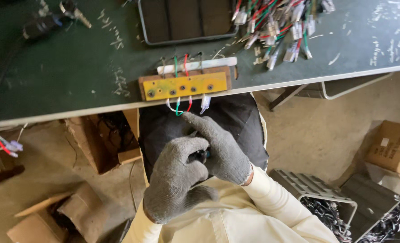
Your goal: The person repeatedly picks up small electrical connectors and keys, inserts them into a yellow terminal block, and then removes them. The person handles multiple connectors and keys throughout the clip.
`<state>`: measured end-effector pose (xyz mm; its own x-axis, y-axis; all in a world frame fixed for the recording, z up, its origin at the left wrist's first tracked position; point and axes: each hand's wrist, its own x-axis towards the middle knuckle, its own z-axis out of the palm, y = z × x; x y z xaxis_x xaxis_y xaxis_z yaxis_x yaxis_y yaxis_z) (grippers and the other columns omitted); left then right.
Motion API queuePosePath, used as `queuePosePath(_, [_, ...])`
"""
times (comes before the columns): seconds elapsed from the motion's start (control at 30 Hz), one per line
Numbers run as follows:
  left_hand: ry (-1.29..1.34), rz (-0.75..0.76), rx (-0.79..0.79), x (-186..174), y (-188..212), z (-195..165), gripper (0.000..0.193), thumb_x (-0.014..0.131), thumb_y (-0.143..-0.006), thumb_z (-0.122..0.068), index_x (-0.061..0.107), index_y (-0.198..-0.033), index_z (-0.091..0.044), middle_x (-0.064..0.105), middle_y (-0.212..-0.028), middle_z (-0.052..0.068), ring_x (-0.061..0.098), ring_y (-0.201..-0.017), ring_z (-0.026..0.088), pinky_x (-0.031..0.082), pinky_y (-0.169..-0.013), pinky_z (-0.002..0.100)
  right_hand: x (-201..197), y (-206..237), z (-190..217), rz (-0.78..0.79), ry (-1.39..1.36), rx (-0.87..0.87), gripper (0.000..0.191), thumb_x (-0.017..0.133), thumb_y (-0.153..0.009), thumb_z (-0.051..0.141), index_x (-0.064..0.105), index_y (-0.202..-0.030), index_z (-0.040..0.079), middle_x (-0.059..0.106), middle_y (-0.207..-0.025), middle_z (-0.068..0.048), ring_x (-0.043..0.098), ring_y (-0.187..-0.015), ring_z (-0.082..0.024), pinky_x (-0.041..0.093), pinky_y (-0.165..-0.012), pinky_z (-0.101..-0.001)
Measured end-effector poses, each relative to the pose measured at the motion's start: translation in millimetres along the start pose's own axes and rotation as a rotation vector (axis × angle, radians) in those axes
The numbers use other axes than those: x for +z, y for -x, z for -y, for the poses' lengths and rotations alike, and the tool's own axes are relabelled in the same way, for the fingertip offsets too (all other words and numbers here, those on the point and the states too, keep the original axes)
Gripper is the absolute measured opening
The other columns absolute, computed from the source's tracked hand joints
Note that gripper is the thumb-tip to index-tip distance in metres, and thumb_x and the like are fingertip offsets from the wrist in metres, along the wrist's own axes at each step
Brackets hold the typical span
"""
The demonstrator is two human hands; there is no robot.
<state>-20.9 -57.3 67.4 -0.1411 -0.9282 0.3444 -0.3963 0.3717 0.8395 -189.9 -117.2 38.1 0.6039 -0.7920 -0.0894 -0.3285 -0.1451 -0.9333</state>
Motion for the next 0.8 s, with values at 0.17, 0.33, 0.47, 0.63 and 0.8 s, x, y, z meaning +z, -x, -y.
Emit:
queuePosePath(0.17, [-0.179,-0.074,-0.318,14.4,14.6,0.7,0.038,0.082,-0.079,-0.021,0.064,-0.108,-0.003,0.066,-0.11,0.013,0.063,-0.101,0.036,0.051,-0.089,0.046,7.5,-1.3,2.9,-0.041,0.098,-0.115,0.077,0.076,-0.078,0.001,0.046,-0.15,0.006,0.065,-0.116,-0.013,0.069,-0.101,-0.03,0.057,-0.088,-0.0354])
queuePosePath(0.33, [-0.43,-0.109,-0.105,20.0,25.7,7.2,0.034,0.076,-0.089,-0.013,0.061,-0.118,-0.006,0.063,-0.107,0.012,0.063,-0.099,0.033,0.051,-0.087,0.047,14.3,1.1,0.4,-0.067,0.042,-0.078,0.064,0.074,-0.081,0.004,0.054,-0.142,0.004,0.066,-0.115,-0.015,0.069,-0.097,-0.031,0.058,-0.085,-0.0358])
queuePosePath(0.47, [-0.423,-0.101,0.022,15.4,27.2,12.1,0.03,0.073,-0.094,-0.013,0.061,-0.12,-0.006,0.063,-0.106,0.01,0.063,-0.095,0.03,0.05,-0.085,0.045,8.1,-2.5,-10.2,0.041,0.22,-0.149,0.026,0.075,-0.076,0.013,0.065,-0.099,0.008,0.066,-0.091,-0.014,0.065,-0.088,-0.037,0.054,-0.08,-0.0429])
queuePosePath(0.63, [-0.563,-0.049,-0.126,13.1,25.9,12.9,0.025,0.076,-0.091,-0.028,0.061,-0.097,-0.009,0.057,-0.079,0.007,0.059,-0.073,0.03,0.047,-0.067,0.046,7.0,-4.7,-12.5,0.083,0.177,-0.134,0.014,0.077,-0.078,0.018,0.067,-0.087,0.012,0.065,-0.077,-0.009,0.064,-0.076,-0.035,0.05,-0.07,-0.0446])
queuePosePath(0.8, [-0.599,-0.056,-0.259,12.6,15.0,6.7,0.03,0.076,-0.095,-0.028,0.058,-0.078,-0.012,0.054,-0.069,0.006,0.058,-0.064,0.027,0.046,-0.06,0.043,12.0,-3.9,-8.1,-0.003,0.351,-0.191,0.016,0.077,-0.078,0.02,0.069,-0.09,0.012,0.065,-0.075,-0.007,0.062,-0.07,-0.033,0.047,-0.07,-0.0467])
